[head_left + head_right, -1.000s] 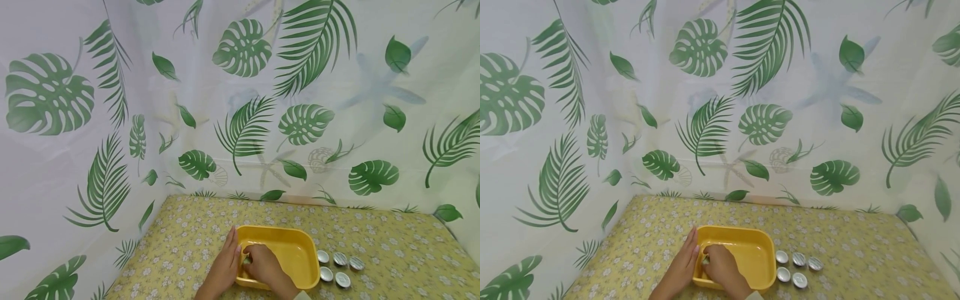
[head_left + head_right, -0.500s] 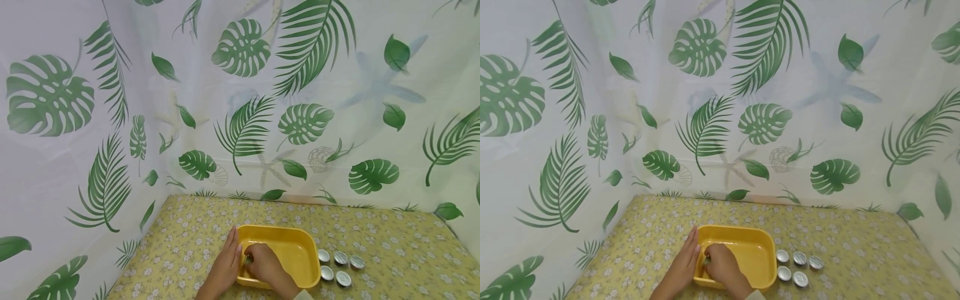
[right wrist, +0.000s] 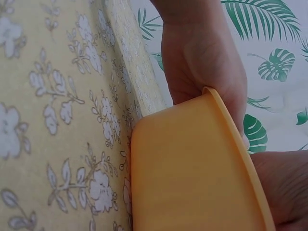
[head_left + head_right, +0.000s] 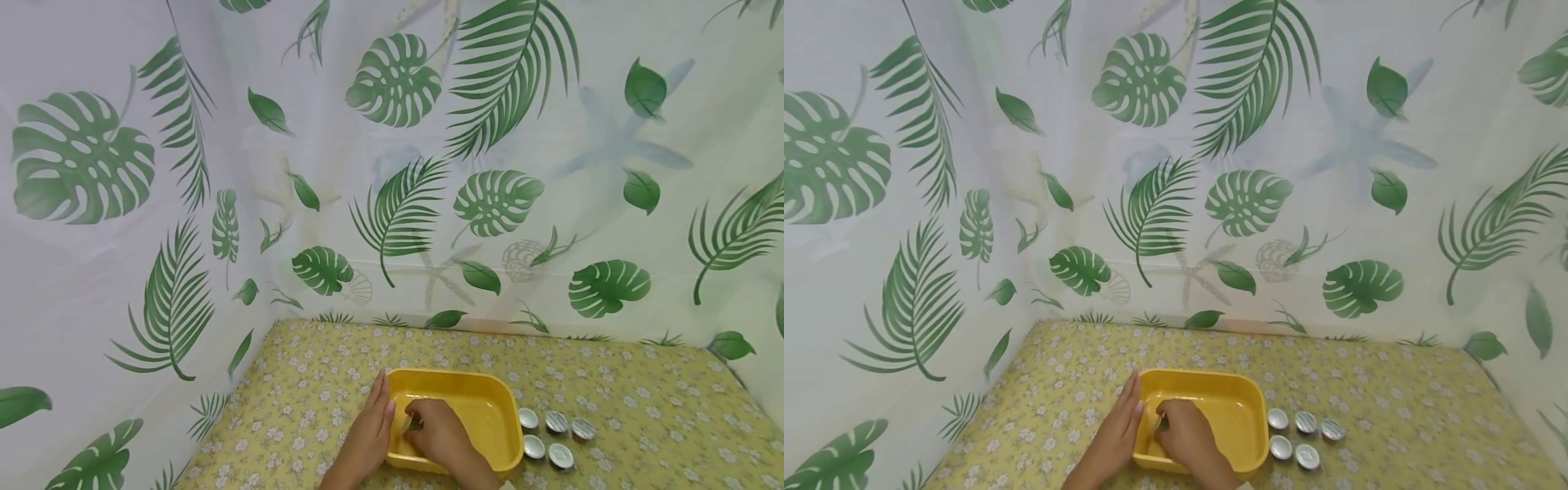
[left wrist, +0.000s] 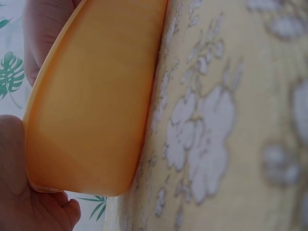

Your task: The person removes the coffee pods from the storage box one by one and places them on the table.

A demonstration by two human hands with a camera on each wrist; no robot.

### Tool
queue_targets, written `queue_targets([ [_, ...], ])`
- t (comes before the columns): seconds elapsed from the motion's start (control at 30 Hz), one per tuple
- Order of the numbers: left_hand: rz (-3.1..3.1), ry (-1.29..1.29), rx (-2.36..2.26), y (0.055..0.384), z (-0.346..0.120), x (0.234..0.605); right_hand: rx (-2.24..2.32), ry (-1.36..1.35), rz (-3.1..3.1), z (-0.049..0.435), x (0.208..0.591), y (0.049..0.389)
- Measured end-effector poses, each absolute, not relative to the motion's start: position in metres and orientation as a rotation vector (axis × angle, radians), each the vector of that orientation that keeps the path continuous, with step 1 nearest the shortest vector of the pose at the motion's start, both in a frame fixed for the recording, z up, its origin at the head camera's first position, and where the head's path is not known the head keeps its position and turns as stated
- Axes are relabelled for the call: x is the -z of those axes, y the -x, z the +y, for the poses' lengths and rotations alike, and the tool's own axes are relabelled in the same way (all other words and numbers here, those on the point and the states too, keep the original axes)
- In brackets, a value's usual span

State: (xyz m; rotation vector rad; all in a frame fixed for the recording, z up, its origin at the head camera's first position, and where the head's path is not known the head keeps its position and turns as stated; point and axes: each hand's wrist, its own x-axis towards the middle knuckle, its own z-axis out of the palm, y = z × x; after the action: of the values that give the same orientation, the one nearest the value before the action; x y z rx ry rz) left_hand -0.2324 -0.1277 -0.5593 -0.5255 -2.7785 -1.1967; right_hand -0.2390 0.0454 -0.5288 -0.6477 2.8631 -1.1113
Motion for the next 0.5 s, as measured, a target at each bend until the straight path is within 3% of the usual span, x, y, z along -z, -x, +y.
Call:
queue_targets([
  [0.5, -2.792, 0.499, 1.244, 0.233, -0.127, 0.559, 1.209, 0.603, 2.845, 0.067, 0.513, 0.225],
])
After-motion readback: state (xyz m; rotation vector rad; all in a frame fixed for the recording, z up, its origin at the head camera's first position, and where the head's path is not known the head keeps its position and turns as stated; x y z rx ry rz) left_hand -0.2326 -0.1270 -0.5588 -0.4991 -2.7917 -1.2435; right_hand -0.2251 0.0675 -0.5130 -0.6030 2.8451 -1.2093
